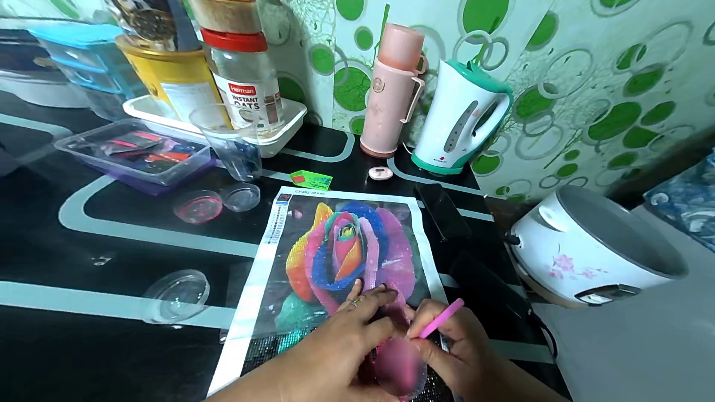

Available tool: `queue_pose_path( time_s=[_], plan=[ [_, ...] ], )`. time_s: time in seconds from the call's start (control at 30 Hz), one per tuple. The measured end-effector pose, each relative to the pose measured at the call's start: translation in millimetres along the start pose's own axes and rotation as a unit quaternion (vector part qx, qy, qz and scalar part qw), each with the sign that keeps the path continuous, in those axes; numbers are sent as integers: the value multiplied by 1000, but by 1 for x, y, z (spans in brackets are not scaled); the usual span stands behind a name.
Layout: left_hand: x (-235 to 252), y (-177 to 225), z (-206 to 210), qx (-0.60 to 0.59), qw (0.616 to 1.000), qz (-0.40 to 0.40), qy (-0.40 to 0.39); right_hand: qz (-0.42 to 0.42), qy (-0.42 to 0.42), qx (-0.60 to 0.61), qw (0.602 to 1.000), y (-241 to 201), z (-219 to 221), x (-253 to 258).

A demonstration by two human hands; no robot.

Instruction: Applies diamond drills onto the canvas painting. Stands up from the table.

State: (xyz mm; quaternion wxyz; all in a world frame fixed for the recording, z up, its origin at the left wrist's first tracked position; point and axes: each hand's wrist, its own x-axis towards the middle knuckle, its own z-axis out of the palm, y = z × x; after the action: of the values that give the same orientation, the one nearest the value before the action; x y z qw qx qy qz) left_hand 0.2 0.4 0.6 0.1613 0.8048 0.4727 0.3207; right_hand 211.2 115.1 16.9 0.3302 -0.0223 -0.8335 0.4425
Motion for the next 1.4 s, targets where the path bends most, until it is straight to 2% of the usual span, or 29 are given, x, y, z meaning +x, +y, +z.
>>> queue_pose_path(
  time_s=[0.17, 0.37, 0.47, 0.53, 0.63, 0.77, 0.9, 1.1, 1.17, 1.4],
  plan=[
    [-1, -2, -1, -21, 1000, -5, -12, 20, 67, 74, 995, 0, -15, 1],
    [-1, -3, -1, -19, 1000, -3, -1, 146, 114, 105, 977, 12, -28, 2],
    [-1, -2, -1, -5, 1000, 5, 7, 173, 115, 134, 969, 12, -32, 5],
    [-2, 3, -1, 31, 999, 10, 12, 172, 114, 126, 970, 11, -31, 5],
    [-4, 19, -6, 74, 997, 4, -25, 182, 107, 98, 973, 10, -30, 6],
    [-5, 32, -16, 29, 995, -7, -97, 193, 96, 98, 972, 13, -32, 6],
    [-5, 24, -15, 100, 994, -22, -44, 192, 96, 112, 970, 14, -30, 6],
    [-3, 27, -13, 140, 990, -19, -24, 177, 90, 114, 973, 15, -29, 5],
    [-3, 31, -14, 126, 991, -19, -43, 175, 88, 112, 974, 15, -29, 6],
    [-2, 25, -11, 131, 991, -32, -23, 153, 81, 106, 979, 12, -27, 4]
  ],
)
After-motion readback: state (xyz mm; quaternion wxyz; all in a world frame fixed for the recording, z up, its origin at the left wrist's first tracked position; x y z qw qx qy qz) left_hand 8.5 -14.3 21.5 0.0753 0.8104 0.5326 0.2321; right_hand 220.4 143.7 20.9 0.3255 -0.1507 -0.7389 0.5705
